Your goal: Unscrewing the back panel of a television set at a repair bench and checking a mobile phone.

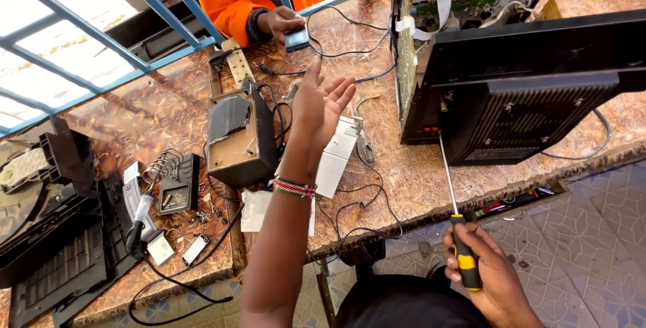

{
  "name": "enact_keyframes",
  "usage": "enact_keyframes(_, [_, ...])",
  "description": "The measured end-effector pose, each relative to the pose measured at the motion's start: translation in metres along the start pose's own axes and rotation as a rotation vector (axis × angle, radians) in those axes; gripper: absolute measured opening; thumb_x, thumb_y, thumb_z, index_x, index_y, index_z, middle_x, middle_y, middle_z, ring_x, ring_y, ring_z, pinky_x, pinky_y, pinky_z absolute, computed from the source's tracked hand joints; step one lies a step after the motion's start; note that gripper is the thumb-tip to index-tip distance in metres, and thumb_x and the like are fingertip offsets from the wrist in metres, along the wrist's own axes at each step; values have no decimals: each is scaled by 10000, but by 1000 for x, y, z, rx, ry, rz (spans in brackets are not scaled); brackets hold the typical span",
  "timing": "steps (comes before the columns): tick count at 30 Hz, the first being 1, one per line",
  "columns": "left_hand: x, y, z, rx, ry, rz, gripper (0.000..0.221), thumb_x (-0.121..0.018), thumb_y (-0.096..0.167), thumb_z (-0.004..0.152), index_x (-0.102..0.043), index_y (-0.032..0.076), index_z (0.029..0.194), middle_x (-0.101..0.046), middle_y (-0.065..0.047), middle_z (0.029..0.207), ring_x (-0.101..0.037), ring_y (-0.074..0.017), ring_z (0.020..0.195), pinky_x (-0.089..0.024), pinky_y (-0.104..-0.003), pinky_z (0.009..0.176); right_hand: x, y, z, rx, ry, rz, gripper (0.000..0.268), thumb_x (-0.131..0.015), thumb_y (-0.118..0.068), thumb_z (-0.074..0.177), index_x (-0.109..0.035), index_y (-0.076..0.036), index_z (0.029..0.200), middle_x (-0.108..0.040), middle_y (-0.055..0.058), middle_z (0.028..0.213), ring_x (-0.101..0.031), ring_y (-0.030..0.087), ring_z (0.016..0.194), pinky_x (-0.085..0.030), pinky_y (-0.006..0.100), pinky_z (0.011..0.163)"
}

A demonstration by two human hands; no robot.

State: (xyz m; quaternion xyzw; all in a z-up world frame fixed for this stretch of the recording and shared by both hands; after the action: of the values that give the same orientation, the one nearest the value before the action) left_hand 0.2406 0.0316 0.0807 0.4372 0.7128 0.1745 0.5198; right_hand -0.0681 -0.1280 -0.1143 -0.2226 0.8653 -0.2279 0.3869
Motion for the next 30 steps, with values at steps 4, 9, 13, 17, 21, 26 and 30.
enact_keyframes(4, [0,-1,16,-46,81,-256,992,-436,551,958,28,-49,1598,-136,-422,1626,-290,-530,1503,-329,-531,1230,-8,9,-4,-81,3,-60,493,-492,-409,1069,-641,-43,1363,-489,67,868,-400,183,624,-286,286,470])
enact_keyframes(9, [6,2,54,-71,113,-438,1019,-436,623,934,9,12,1618,-223,-416,1606,-397,-511,1442,-414,-519,1165,2,3,1,-40,-131,69,237,-549,-268,1036,-518,-54,1134,-478,64,830,-358,84,464,-225,209,278])
enact_keyframes(13, [12,12,64,-144,231,-508,718,-438,472,1065,-334,-128,1445,-579,-322,1171,-650,-410,1068,-629,-424,936,12,-1,-1,9,10,56,153,-582,-56,988,-505,-135,1095,-529,100,924,-399,130,583,-220,206,346])
enact_keyframes(17, [38,1,133,-169,218,-626,715,-391,500,1076,-345,-133,1406,-669,-335,1048,-722,-387,946,-651,-430,850,3,-13,-19,46,149,-60,411,-536,-285,1068,-629,21,1325,-564,131,968,-429,227,657,-292,353,484])
enact_keyframes(21, [37,-1,146,-187,144,-636,755,-268,536,1109,-599,-138,1186,-723,-281,1050,-735,-352,975,-650,-409,845,-6,-15,-18,19,91,-40,499,-462,-392,1101,-617,30,1315,-477,91,896,-349,150,560,-218,260,389])
enact_keyframes(26, [25,1,85,-216,105,-623,665,-323,482,1120,-604,-119,1171,-716,-274,1010,-731,-342,944,-650,-386,852,-1,-18,-16,57,130,-88,178,-667,-37,927,-522,-58,1028,-396,56,784,-372,138,554,-186,242,342])
enact_keyframes(30, [9,4,8,-324,45,-402,502,-384,369,1104,-553,-72,1275,-710,-244,1095,-718,-316,971,-628,-396,905,5,-20,-17,92,215,-99,175,-607,-155,1021,-577,-26,1136,-597,197,926,-450,255,628,-271,336,433])
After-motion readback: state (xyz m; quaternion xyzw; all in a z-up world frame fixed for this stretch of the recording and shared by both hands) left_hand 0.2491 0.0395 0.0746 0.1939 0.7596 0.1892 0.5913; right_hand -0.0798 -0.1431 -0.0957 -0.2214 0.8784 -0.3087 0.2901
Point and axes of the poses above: each hand's wrist, its own z-axis towards the middle knuckle, its own x-axis out of the back of the hand, y = z × x, the point moved 9 cm from there along z, towards the middle knuckle
